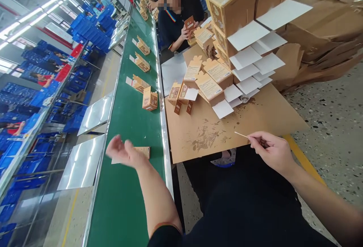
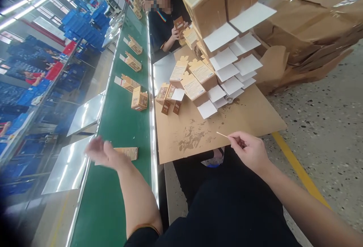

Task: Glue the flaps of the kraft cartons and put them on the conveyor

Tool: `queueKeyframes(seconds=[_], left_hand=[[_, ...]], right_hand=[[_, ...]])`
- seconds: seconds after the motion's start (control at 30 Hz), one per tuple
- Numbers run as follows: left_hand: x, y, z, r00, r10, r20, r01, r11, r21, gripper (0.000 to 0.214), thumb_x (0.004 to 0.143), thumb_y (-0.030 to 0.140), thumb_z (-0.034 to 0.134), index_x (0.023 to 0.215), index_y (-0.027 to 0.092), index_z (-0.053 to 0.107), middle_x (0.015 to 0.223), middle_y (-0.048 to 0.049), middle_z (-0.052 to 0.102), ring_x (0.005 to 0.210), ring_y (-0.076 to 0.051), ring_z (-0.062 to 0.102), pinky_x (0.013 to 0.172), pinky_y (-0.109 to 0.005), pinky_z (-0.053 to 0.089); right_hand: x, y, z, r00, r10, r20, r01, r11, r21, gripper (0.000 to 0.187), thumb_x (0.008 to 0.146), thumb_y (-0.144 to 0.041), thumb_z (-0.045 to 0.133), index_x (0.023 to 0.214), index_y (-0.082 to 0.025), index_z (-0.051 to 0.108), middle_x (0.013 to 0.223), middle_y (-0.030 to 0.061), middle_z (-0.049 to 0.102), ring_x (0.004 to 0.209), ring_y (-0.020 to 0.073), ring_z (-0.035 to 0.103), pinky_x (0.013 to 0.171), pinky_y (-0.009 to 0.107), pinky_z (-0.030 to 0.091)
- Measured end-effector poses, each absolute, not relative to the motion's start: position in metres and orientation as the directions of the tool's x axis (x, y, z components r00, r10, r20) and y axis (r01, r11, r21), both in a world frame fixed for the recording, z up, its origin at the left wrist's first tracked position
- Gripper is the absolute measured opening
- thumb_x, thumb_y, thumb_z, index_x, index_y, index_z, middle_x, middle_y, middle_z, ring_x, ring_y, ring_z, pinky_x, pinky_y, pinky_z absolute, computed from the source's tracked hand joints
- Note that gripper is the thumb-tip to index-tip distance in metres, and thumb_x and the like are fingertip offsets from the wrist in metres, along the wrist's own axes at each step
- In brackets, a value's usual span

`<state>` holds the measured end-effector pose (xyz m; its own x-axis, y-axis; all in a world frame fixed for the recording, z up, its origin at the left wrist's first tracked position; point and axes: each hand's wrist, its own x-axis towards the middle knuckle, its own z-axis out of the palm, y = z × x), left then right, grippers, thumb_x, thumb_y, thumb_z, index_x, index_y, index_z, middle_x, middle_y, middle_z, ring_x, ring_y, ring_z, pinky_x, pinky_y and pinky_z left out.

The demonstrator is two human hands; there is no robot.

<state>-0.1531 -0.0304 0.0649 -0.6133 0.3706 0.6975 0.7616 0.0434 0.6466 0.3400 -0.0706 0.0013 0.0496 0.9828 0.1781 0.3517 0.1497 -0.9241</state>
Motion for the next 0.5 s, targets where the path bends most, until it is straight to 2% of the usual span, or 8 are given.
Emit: queueKeyframes(seconds=[0.07, 0.13, 0.17, 0.23, 0.37, 0.43, 0.5], left_hand=[[-0.131, 0.048, 0.078, -0.582, 0.622, 0.524, 0.641, -0.046, 0.766, 0.043, 0.097, 0.042, 0.061, 0.136, 0.024, 0.061, 0.138, -0.0119, 0.068, 0.143, -0.031, 0.066, 0.125, -0.049, 0.055], [-0.108, 0.122, 0.084, -0.549, 0.813, 0.192, 0.506, 0.141, 0.851, 0.042, 0.099, 0.044, 0.065, 0.135, 0.023, 0.067, 0.135, -0.0124, 0.073, 0.136, -0.030, 0.070, 0.117, -0.044, 0.058], [-0.097, 0.152, 0.083, -0.524, 0.851, 0.042, 0.477, 0.253, 0.842, 0.041, 0.098, 0.045, 0.069, 0.132, 0.022, 0.070, 0.134, -0.0130, 0.075, 0.135, -0.031, 0.071, 0.114, -0.044, 0.059], [-0.079, 0.191, 0.077, -0.480, 0.866, -0.137, 0.456, 0.380, 0.805, 0.040, 0.092, 0.047, 0.080, 0.121, 0.020, 0.075, 0.126, -0.0164, 0.079, 0.128, -0.036, 0.074, 0.108, -0.046, 0.061], [-0.069, 0.194, 0.059, -0.432, 0.867, -0.249, 0.440, 0.443, 0.781, 0.037, 0.085, 0.050, 0.087, 0.101, 0.018, 0.076, 0.106, -0.0171, 0.081, 0.109, -0.037, 0.079, 0.099, -0.049, 0.063], [-0.077, 0.170, 0.053, -0.443, 0.865, -0.237, 0.431, 0.437, 0.790, 0.041, 0.088, 0.054, 0.084, 0.105, 0.018, 0.074, 0.106, -0.0142, 0.080, 0.107, -0.033, 0.079, 0.098, -0.045, 0.063], [-0.089, 0.135, 0.049, -0.491, 0.848, -0.198, 0.416, 0.428, 0.802, 0.045, 0.092, 0.056, 0.080, 0.116, 0.019, 0.069, 0.116, -0.0131, 0.078, 0.112, -0.029, 0.077, 0.101, -0.042, 0.063]], right_hand=[[0.339, -0.069, 0.006, 0.054, 0.981, 0.184, 0.361, 0.153, -0.920, 0.033, 0.110, -0.050, 0.069, 0.090, -0.025, 0.079, 0.067, 0.0015, 0.071, 0.055, 0.0161, 0.065, 0.055, 0.029, 0.056], [0.337, -0.067, 0.010, 0.053, 0.980, 0.191, 0.374, 0.158, -0.914, 0.033, 0.110, -0.050, 0.069, 0.090, -0.025, 0.079, 0.068, 0.0019, 0.072, 0.056, 0.0165, 0.066, 0.057, 0.030, 0.056], [0.337, -0.067, 0.012, 0.057, 0.979, 0.194, 0.383, 0.158, -0.910, 0.034, 0.110, -0.051, 0.069, 0.091, -0.025, 0.078, 0.069, 0.0020, 0.072, 0.057, 0.0166, 0.066, 0.057, 0.030, 0.056], [0.339, -0.066, 0.014, 0.087, 0.975, 0.204, 0.412, 0.151, -0.899, 0.034, 0.110, -0.051, 0.068, 0.091, -0.025, 0.078, 0.069, 0.0021, 0.072, 0.057, 0.0167, 0.066, 0.057, 0.030, 0.055], [0.358, -0.050, 0.017, 0.176, 0.946, 0.271, 0.513, 0.147, -0.846, 0.028, 0.109, -0.045, 0.066, 0.091, -0.026, 0.076, 0.071, 0.0027, 0.072, 0.060, 0.0181, 0.067, 0.061, 0.031, 0.055], [0.371, -0.030, 0.019, 0.179, 0.936, 0.304, 0.587, 0.146, -0.797, 0.021, 0.106, -0.038, 0.066, 0.092, -0.026, 0.075, 0.072, 0.0030, 0.072, 0.062, 0.0192, 0.068, 0.064, 0.032, 0.054], [0.381, -0.004, 0.022, 0.130, 0.942, 0.309, 0.666, 0.148, -0.731, 0.015, 0.103, -0.030, 0.066, 0.091, -0.025, 0.073, 0.072, 0.0033, 0.071, 0.064, 0.0210, 0.068, 0.066, 0.034, 0.053]])
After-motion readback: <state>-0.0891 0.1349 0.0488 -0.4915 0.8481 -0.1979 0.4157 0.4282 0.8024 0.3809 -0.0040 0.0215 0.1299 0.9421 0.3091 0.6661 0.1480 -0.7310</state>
